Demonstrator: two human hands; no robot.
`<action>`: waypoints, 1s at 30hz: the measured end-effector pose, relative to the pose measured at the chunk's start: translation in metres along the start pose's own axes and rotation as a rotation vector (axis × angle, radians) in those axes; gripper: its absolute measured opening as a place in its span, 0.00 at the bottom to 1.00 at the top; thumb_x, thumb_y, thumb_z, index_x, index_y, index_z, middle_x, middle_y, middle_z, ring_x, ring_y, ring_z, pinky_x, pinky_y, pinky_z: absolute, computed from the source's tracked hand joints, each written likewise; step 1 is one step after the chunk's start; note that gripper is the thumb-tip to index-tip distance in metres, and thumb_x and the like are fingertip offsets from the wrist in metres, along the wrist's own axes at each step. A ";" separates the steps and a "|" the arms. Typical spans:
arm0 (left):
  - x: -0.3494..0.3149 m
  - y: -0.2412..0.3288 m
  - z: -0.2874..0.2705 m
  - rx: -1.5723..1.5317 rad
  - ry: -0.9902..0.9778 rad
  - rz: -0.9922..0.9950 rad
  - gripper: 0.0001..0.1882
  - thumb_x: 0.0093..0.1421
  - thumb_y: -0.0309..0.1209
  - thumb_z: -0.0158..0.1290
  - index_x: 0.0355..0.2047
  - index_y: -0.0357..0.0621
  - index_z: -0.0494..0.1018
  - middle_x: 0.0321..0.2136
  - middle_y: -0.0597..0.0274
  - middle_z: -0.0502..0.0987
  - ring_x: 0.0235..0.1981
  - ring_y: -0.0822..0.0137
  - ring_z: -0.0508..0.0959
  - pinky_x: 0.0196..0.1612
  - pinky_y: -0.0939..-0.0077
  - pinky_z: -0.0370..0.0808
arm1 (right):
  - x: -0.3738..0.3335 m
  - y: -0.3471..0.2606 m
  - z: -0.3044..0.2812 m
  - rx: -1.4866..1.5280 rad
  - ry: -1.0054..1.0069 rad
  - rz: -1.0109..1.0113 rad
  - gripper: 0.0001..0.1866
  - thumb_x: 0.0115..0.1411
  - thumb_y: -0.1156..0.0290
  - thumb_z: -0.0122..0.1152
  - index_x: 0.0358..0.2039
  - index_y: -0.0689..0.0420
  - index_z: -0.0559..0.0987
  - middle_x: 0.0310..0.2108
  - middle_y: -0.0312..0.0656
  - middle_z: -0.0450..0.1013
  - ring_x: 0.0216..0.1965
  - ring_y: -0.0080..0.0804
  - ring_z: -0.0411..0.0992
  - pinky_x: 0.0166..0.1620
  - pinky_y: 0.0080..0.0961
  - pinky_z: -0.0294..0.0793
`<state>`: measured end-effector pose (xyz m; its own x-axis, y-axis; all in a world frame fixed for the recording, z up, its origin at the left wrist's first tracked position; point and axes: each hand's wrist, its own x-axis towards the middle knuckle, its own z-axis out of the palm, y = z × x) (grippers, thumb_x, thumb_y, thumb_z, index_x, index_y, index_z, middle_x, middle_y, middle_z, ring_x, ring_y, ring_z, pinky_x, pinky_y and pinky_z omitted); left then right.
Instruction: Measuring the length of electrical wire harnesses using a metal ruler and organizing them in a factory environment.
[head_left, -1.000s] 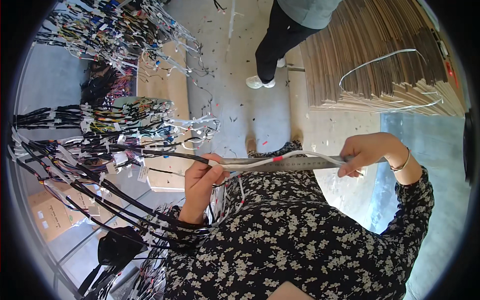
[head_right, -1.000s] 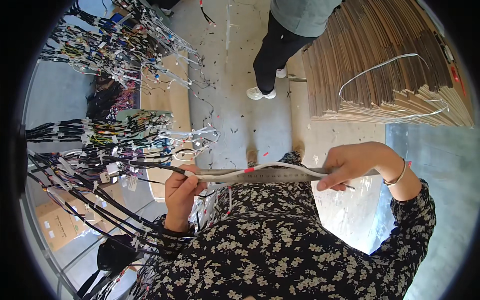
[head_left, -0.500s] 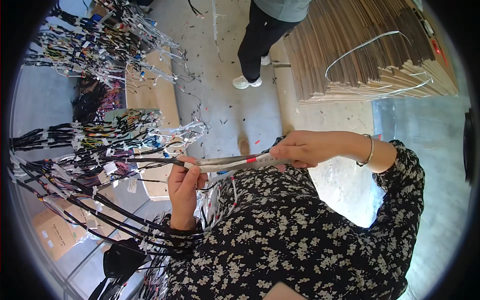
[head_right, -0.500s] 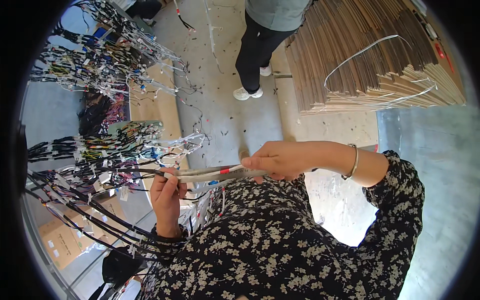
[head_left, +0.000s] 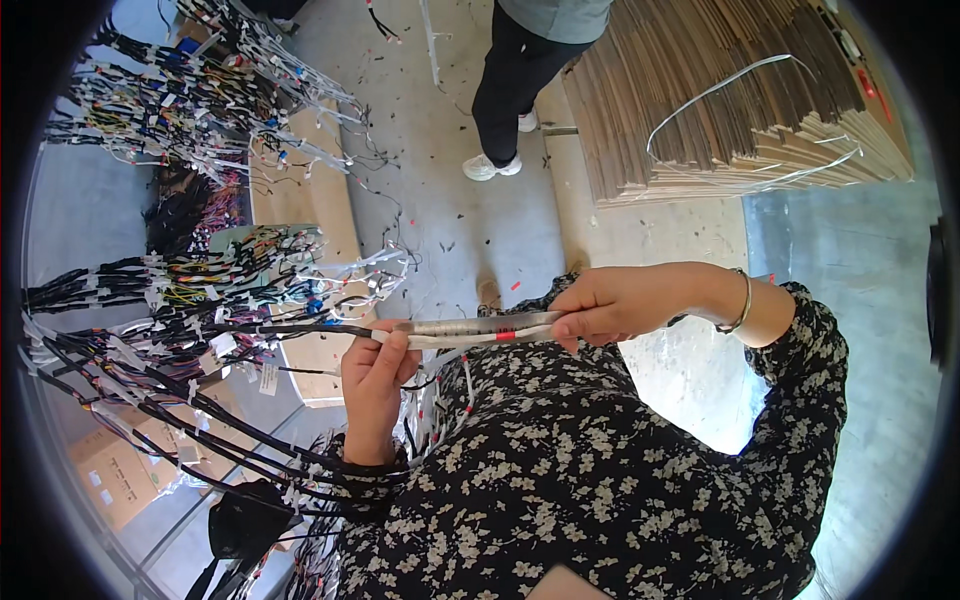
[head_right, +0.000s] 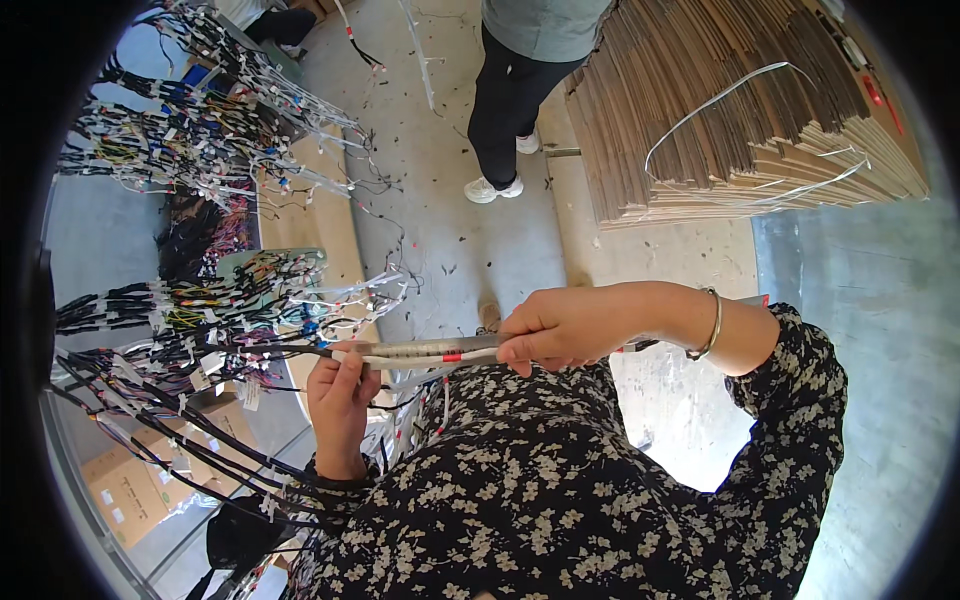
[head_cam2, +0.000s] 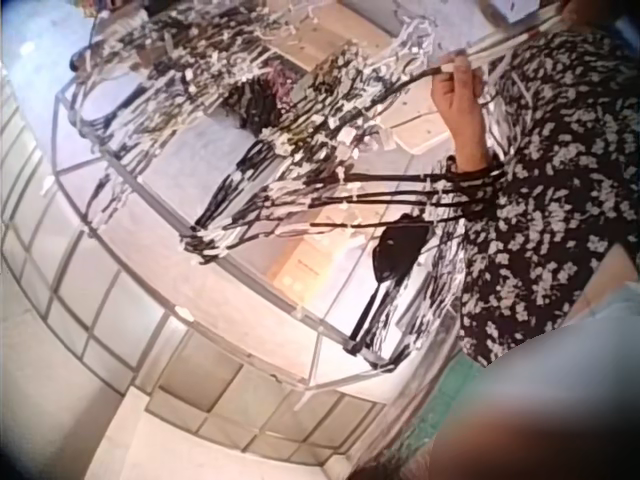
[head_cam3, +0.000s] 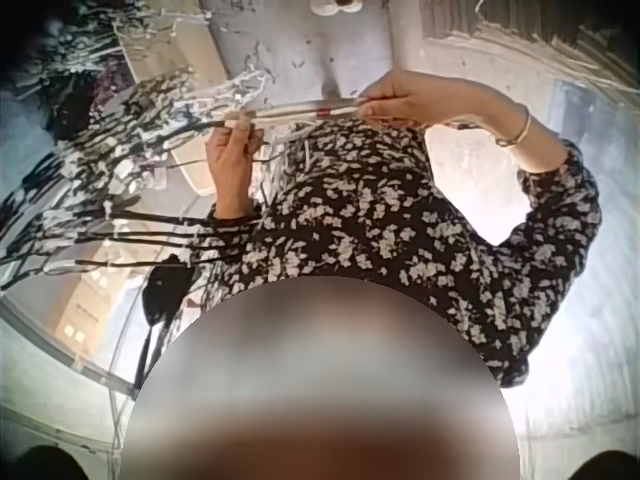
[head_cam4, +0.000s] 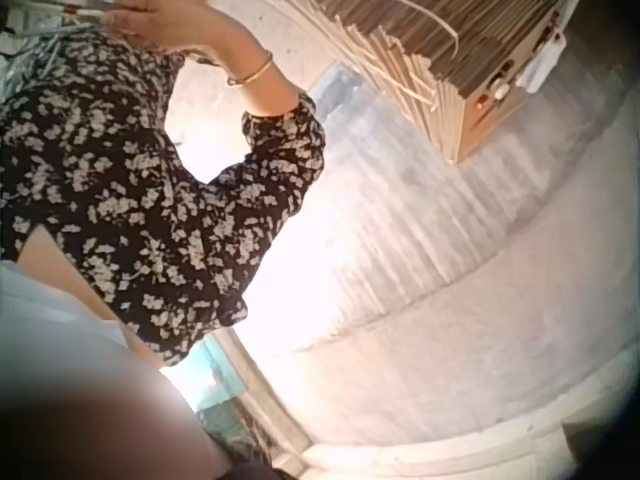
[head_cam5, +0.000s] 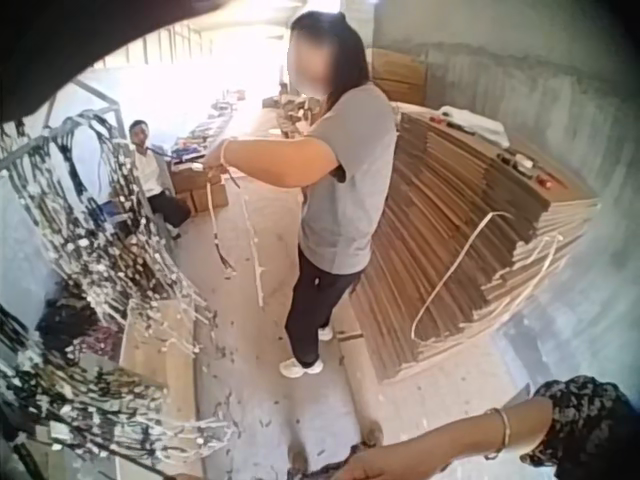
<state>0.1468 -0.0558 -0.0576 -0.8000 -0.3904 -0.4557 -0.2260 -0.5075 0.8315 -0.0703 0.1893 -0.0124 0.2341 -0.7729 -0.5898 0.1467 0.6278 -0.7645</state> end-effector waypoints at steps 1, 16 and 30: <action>-0.001 0.001 -0.001 0.027 0.008 -0.023 0.09 0.66 0.29 0.53 0.42 0.36 0.72 0.24 0.67 0.73 0.20 0.81 0.66 0.23 0.88 0.60 | 0.000 0.000 0.000 -0.001 0.014 -0.017 0.19 0.71 0.56 0.45 0.30 0.57 0.73 0.16 0.27 0.58 0.18 0.16 0.56 0.21 0.17 0.56; 0.004 -0.008 -0.007 -0.101 0.074 0.264 0.05 0.66 0.28 0.51 0.33 0.40 0.71 0.15 0.73 0.63 0.13 0.82 0.56 0.17 0.85 0.49 | -0.065 0.017 -0.015 -0.076 0.060 -0.044 0.11 0.66 0.70 0.53 0.43 0.63 0.75 0.27 0.36 0.77 0.25 0.20 0.73 0.31 0.21 0.72; 0.017 -0.004 -0.020 -0.104 0.236 0.176 0.13 0.67 0.31 0.51 0.24 0.44 0.68 0.14 0.74 0.59 0.15 0.82 0.55 0.18 0.86 0.51 | -0.086 0.013 -0.002 -0.158 0.135 0.006 0.17 0.63 0.69 0.56 0.50 0.63 0.69 0.24 0.39 0.74 0.20 0.22 0.68 0.26 0.23 0.69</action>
<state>0.1454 -0.0756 -0.0754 -0.6680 -0.6404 -0.3790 -0.0276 -0.4877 0.8726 -0.0906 0.2634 0.0277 0.1017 -0.7815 -0.6156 -0.0090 0.6181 -0.7861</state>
